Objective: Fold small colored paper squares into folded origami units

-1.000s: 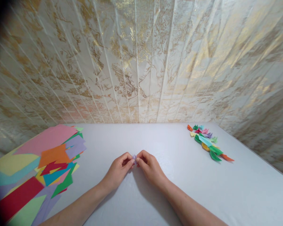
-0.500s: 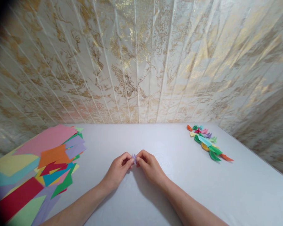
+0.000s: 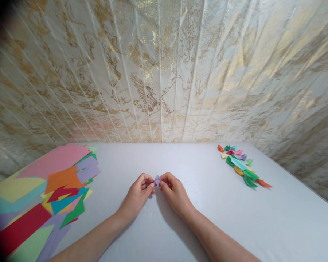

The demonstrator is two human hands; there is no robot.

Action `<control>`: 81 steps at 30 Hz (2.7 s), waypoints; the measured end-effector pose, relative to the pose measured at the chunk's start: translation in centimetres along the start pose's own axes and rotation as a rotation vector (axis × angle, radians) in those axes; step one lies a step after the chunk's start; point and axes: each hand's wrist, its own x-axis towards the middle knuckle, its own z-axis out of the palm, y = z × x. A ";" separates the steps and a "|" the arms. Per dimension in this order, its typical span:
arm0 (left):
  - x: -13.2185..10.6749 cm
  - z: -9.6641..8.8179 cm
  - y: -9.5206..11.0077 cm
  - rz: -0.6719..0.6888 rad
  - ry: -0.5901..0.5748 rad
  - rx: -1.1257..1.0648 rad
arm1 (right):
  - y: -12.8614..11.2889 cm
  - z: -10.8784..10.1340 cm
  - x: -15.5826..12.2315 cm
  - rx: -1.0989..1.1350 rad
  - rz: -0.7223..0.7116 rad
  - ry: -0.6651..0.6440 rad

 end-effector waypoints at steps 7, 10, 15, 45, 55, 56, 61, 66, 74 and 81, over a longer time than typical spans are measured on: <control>-0.1 0.0 0.0 -0.009 0.007 -0.006 | 0.5 0.1 -0.1 0.009 -0.011 0.023; -0.1 0.0 0.2 -0.012 0.020 0.007 | 0.3 0.1 -0.1 -0.021 0.005 0.034; 0.0 -0.1 0.2 0.021 0.026 0.049 | -0.4 0.2 -0.2 -0.057 0.026 0.019; 0.4 -0.7 -0.5 0.221 0.125 0.290 | 0.3 -0.6 -0.3 -0.585 -0.123 0.058; -0.2 -0.4 -0.1 0.233 -0.014 0.402 | -0.1 -0.4 -0.4 -0.722 -0.097 0.015; -0.3 -0.4 0.0 0.234 -0.018 0.406 | -0.1 -0.4 -0.4 -0.728 -0.097 0.013; -0.3 -0.4 0.0 0.244 -0.018 0.410 | -0.1 -0.4 -0.5 -0.729 -0.096 0.022; -0.3 -0.5 0.0 0.240 -0.001 0.428 | 0.0 -0.3 -0.5 -0.690 -0.091 0.051; -0.2 -0.4 0.3 0.257 -0.011 0.452 | -0.4 -0.1 -0.6 -0.593 -0.107 0.046; -0.4 -0.5 0.3 0.259 -0.054 0.489 | -0.6 0.0 -0.6 -0.509 -0.131 0.023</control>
